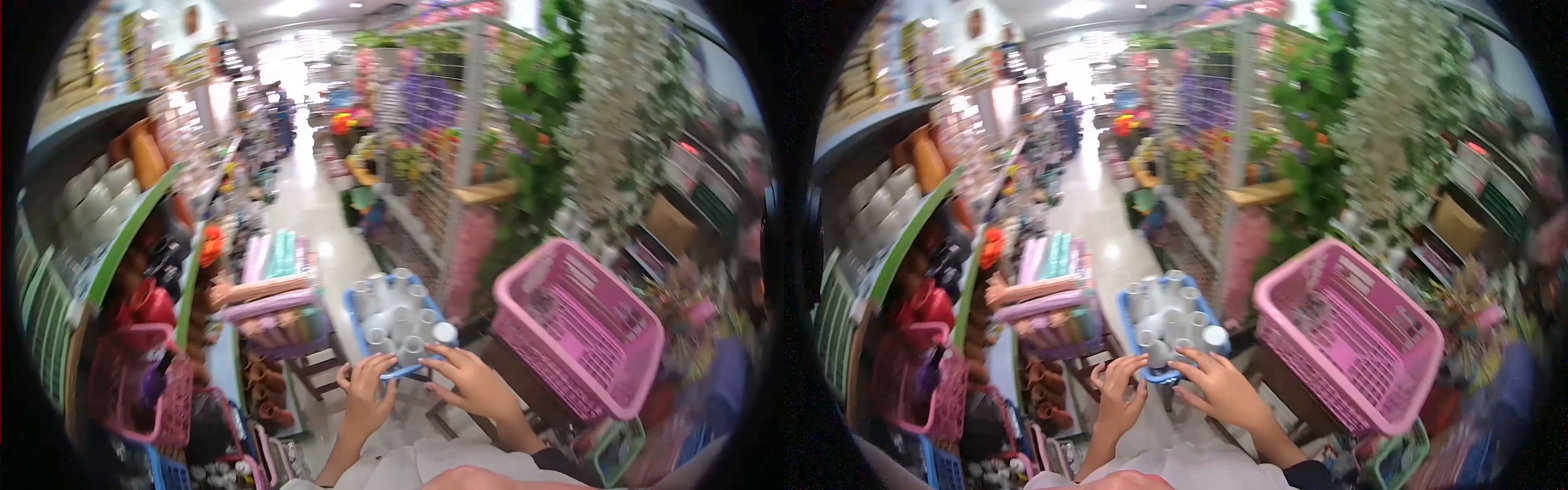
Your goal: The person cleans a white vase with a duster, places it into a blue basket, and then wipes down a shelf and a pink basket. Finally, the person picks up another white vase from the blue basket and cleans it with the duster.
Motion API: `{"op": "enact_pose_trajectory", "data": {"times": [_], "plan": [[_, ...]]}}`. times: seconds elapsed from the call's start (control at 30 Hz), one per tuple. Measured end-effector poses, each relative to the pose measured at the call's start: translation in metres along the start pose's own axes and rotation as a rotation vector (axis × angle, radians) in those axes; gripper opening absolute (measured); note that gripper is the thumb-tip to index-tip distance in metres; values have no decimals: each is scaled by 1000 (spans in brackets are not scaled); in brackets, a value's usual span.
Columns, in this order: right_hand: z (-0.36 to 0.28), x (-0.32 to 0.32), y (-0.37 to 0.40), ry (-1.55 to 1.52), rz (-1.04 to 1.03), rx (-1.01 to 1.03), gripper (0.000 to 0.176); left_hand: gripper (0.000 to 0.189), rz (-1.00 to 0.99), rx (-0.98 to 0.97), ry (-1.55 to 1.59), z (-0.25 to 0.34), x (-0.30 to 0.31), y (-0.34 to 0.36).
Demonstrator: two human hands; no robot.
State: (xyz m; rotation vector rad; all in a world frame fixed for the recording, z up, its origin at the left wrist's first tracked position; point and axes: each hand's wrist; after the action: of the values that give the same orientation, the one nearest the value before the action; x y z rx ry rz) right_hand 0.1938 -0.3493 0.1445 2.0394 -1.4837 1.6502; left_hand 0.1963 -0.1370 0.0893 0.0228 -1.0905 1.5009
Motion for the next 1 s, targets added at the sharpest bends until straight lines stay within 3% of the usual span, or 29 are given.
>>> {"op": "enact_pose_trajectory", "data": {"times": [0.2, 0.47, 0.57, 0.73, 0.8, 0.93, 1.0], "plan": [[-6, 67, 74, 138, 238, -326, 34, 38, -225, -266, 266, 45, -66, -45], [-20, 130, 126, 339, 298, -543, 34, 33, -343, -597, 399, 86, -97, -153], [-16, 158, 119, 529, 162, -522, 32, 31, -476, -751, 349, 101, -114, -204], [32, 189, 91, 538, -82, -494, 35, 36, -616, -1021, 249, 116, -178, -271], [72, 191, 83, 411, -312, -601, 43, 47, -697, -1159, 62, 116, -210, -283], [158, 168, 81, 523, -375, -694, 55, 78, -974, -1287, -460, 127, -269, -284], [199, 154, 85, 477, -395, -759, 72, 84, -1024, -1329, -566, 127, -297, -276]]}}
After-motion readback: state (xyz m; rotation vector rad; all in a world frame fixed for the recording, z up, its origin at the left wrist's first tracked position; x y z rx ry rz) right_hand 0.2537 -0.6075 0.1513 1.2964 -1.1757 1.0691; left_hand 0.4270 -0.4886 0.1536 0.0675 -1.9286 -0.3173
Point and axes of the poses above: each hand's wrist, its own y-axis away from the middle knuckle, its own x-axis out of the back of the hand, z = x × y
